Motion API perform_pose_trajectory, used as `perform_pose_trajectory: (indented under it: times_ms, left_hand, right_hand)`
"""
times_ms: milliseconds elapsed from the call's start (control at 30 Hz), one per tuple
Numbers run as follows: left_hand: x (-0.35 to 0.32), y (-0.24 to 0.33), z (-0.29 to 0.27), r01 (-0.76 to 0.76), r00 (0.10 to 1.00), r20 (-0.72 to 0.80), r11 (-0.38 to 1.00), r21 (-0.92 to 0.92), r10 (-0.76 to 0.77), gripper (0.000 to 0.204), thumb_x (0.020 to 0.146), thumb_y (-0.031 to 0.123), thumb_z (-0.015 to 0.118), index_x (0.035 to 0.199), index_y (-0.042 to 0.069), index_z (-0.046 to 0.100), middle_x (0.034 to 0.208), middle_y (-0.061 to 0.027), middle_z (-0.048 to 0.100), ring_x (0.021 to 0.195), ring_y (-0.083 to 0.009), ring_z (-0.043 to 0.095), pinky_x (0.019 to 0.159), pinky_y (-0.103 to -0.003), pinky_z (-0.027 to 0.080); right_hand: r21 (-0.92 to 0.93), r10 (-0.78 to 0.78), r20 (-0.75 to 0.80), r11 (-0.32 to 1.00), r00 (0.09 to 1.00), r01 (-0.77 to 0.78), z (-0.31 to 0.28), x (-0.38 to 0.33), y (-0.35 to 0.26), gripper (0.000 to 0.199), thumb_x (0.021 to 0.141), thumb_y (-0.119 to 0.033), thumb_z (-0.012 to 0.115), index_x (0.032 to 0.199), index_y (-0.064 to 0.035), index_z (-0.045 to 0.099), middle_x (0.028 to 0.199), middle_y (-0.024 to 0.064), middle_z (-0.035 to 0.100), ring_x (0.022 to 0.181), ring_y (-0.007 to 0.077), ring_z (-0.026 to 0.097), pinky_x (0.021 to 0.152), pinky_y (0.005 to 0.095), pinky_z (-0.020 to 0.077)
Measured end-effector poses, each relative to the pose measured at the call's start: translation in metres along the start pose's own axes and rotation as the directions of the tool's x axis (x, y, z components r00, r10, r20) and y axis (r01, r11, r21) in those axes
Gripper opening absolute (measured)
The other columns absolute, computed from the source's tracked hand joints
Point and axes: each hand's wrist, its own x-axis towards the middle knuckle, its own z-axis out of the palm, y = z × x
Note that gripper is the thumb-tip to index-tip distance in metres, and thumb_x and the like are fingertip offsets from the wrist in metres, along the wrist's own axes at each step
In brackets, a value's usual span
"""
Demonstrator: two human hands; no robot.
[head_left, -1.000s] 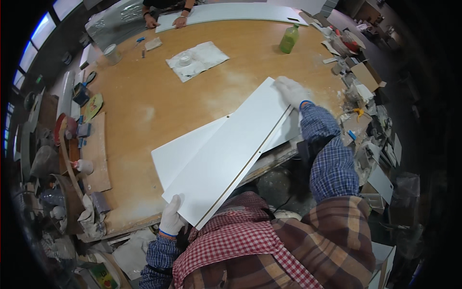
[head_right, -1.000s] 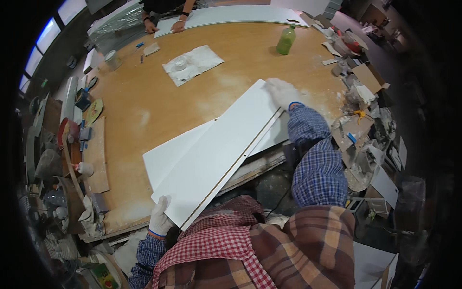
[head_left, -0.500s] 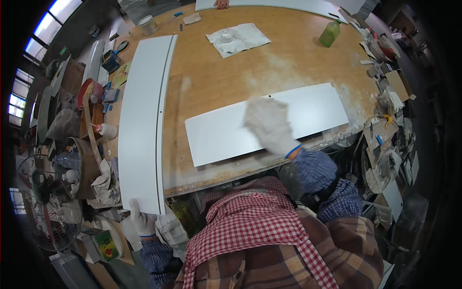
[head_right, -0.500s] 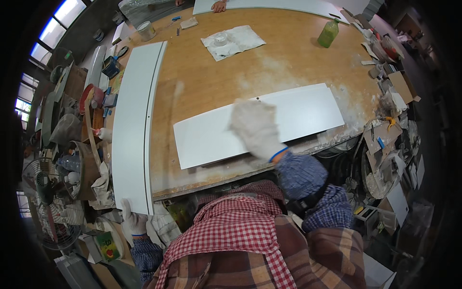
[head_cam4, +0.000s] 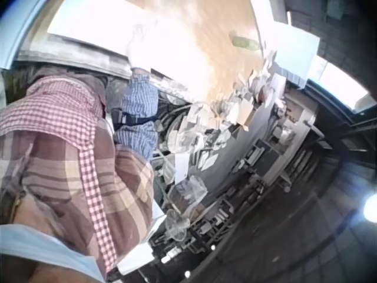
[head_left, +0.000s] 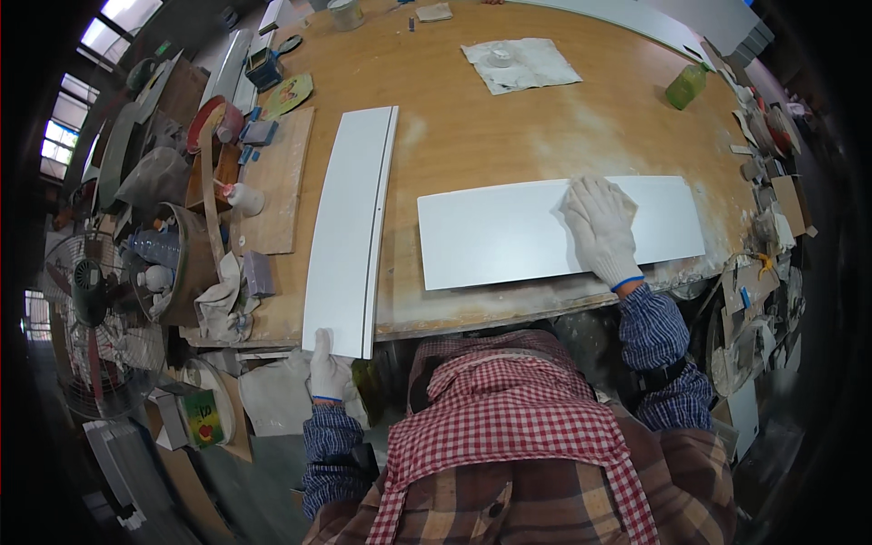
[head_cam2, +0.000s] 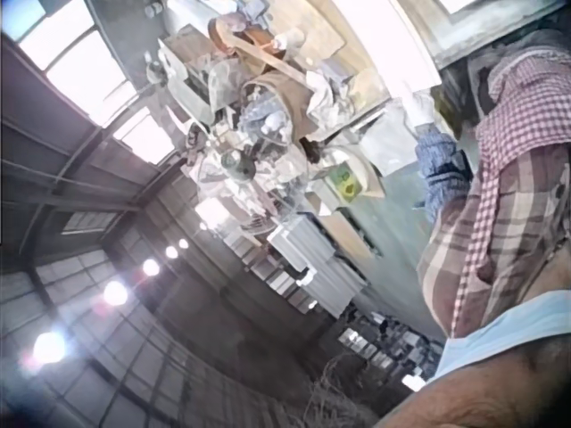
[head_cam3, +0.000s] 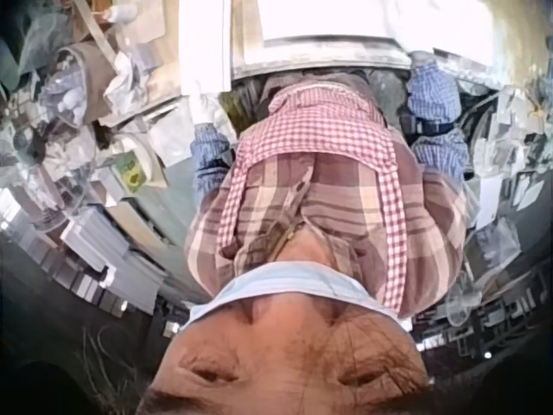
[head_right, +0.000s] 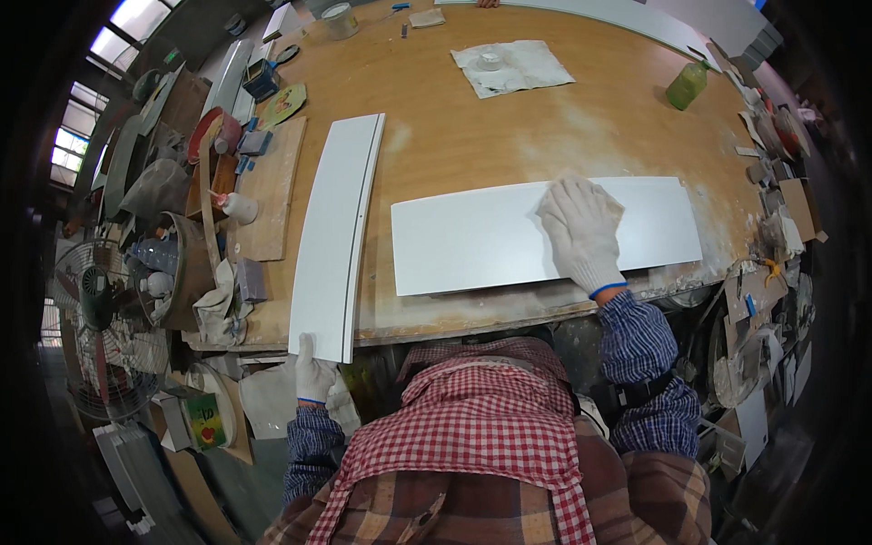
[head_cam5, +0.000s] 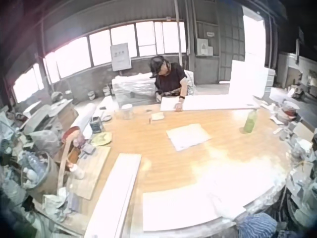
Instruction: Inspecting, cleaning, and organizing white furniture components in a workshop environment.
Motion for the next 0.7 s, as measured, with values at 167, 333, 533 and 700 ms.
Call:
perform_pose_trajectory:
  times_ms: [167,333,533,700]
  left_hand:
    - [0.008,0.022,0.002,0.194,0.981,-0.126,0.846,0.496,-0.151,0.065,0.099,0.061,0.059,0.127,0.002,0.061,0.111,-0.0106,0.071,0.091,-0.0251,0.073,0.072,-0.039,0.063]
    - [0.000,0.049,0.023,0.374,0.925,-0.374,0.341,0.862,-0.069,0.068,0.100,0.064,0.053,0.101,-0.002,0.071,0.079,-0.0141,0.072,0.061,-0.0238,0.071,0.050,-0.033,0.058]
    - [-0.016,0.049,0.063,0.103,0.994,-0.077,0.515,0.851,-0.073,0.048,0.102,0.046,0.060,0.101,-0.001,0.069,0.082,-0.0105,0.072,0.065,-0.0169,0.069,0.057,-0.029,0.057]
    - [0.010,0.012,0.143,-0.026,0.982,0.139,0.652,0.758,-0.124,0.047,0.106,0.039,0.054,0.120,-0.004,0.066,0.098,-0.0123,0.074,0.078,-0.0178,0.071,0.068,-0.030,0.058]
  right_hand:
    - [0.136,-0.264,0.038,0.957,0.964,0.257,0.045,0.050,-0.090,0.048,0.098,-0.035,0.060,0.134,-0.0023,0.059,0.141,0.0179,0.057,0.132,0.0364,0.051,0.118,0.0496,0.0323]
    - [0.360,-0.691,0.071,0.690,0.719,0.627,0.033,0.052,-0.162,0.034,0.096,-0.033,0.060,0.116,-0.0050,0.064,0.126,0.0163,0.063,0.124,0.0317,0.056,0.108,0.0464,0.0420]
    - [0.358,-0.582,0.313,0.804,0.750,0.475,-0.010,0.048,-0.069,0.027,0.089,-0.027,0.061,0.103,-0.0047,0.062,0.111,0.0181,0.061,0.110,0.0343,0.059,0.101,0.0473,0.0439]
    - [0.230,-0.425,0.235,0.898,0.874,0.375,-0.004,0.045,-0.122,0.030,0.085,-0.024,0.066,0.108,-0.0045,0.064,0.119,0.0177,0.062,0.113,0.0366,0.058,0.100,0.0513,0.0439]
